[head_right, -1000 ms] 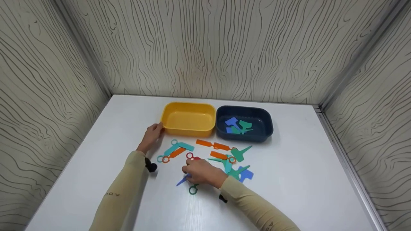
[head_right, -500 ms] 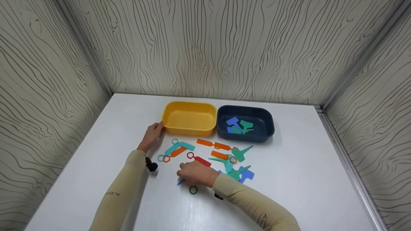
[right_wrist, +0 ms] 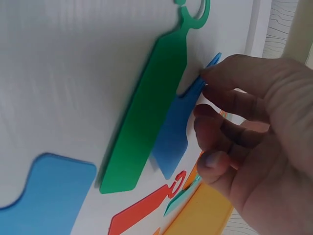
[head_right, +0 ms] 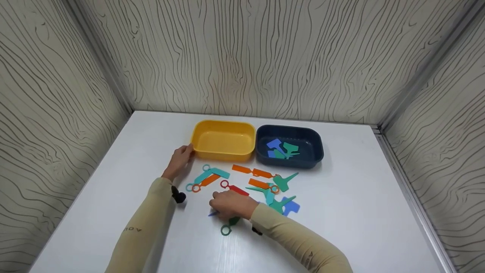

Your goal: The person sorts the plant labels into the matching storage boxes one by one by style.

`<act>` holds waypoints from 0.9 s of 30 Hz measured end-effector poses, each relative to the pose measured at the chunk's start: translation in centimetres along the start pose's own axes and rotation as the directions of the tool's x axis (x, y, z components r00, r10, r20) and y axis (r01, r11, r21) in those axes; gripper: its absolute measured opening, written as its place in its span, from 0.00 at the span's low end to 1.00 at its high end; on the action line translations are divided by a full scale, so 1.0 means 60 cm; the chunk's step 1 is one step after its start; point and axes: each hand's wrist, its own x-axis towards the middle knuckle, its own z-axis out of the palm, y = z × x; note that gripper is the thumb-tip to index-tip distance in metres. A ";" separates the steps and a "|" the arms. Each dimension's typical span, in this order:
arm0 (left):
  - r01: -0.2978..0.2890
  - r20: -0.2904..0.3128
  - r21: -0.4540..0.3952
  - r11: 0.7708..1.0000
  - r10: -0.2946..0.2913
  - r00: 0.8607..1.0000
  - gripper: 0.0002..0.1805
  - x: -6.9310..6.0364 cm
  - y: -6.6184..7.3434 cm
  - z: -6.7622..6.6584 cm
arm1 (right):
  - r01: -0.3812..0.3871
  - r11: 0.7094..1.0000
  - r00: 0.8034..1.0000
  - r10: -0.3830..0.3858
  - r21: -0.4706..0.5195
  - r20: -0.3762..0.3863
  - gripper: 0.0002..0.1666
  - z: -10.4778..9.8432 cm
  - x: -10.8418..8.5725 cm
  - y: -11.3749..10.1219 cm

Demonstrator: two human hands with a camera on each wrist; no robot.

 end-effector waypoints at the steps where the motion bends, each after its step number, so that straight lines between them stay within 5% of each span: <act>1: 0.000 -0.002 0.003 1.000 0.000 1.000 0.32 -0.001 0.000 0.000 | -0.002 1.000 1.000 0.002 0.001 -0.001 0.16 0.000 0.000 0.000; 17: -0.028 -0.007 0.008 1.000 0.028 1.000 0.33 0.000 -0.005 -0.003 | -0.030 1.000 0.999 0.030 0.004 0.017 0.18 -0.002 -0.001 -0.008; 27: -0.021 0.001 0.007 1.000 0.021 1.000 0.33 -0.002 -0.001 -0.004 | -0.004 0.999 0.999 0.002 -0.045 -0.047 0.21 -0.001 -0.004 -0.006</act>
